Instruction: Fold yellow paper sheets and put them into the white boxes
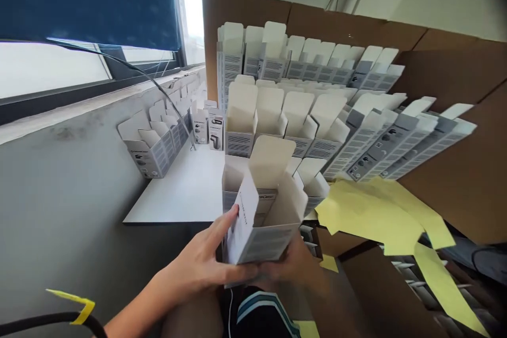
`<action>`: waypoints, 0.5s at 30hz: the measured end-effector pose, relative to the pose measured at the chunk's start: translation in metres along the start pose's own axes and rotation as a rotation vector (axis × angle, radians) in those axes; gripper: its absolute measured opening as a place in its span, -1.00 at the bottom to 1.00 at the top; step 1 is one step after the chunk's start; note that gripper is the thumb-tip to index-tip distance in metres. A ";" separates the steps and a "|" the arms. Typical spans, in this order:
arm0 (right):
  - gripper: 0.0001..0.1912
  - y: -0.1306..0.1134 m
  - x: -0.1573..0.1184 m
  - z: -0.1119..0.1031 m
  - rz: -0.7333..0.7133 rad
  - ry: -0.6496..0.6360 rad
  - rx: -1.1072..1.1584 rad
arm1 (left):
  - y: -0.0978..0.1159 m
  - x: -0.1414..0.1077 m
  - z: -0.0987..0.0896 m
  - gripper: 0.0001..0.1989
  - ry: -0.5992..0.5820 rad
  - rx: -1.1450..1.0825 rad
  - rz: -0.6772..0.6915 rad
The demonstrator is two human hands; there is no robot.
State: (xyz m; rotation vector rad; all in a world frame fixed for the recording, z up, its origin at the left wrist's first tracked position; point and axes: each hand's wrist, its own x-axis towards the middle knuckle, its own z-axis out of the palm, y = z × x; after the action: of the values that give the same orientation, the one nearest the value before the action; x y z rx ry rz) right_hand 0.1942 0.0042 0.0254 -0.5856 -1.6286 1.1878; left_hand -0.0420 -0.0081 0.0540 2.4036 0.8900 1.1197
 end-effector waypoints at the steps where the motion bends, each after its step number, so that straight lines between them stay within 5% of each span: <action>1: -0.40 -0.004 -0.001 -0.010 0.018 0.005 0.007 | -0.002 0.006 0.002 -0.06 -0.036 0.010 0.091; 4: -0.54 -0.018 0.004 -0.036 -0.005 0.176 -0.075 | -0.017 0.019 0.011 0.08 0.110 0.040 0.272; 8: -0.45 -0.041 0.039 -0.048 -0.073 0.386 -0.127 | -0.054 0.030 0.027 -0.28 0.561 -0.053 -0.023; 11: -0.51 -0.048 0.075 -0.035 -0.125 0.272 -0.137 | -0.080 0.042 0.036 -0.28 0.549 -0.229 -0.322; 15: -0.40 -0.033 0.108 -0.014 -0.083 0.207 -0.116 | -0.096 0.054 0.039 -0.10 0.473 -0.296 -0.422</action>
State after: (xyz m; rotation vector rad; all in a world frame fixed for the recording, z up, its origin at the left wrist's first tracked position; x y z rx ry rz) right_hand 0.1710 0.0848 0.1025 -0.6844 -1.5368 0.9446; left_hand -0.0225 0.0975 0.0082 1.6365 1.2043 1.5366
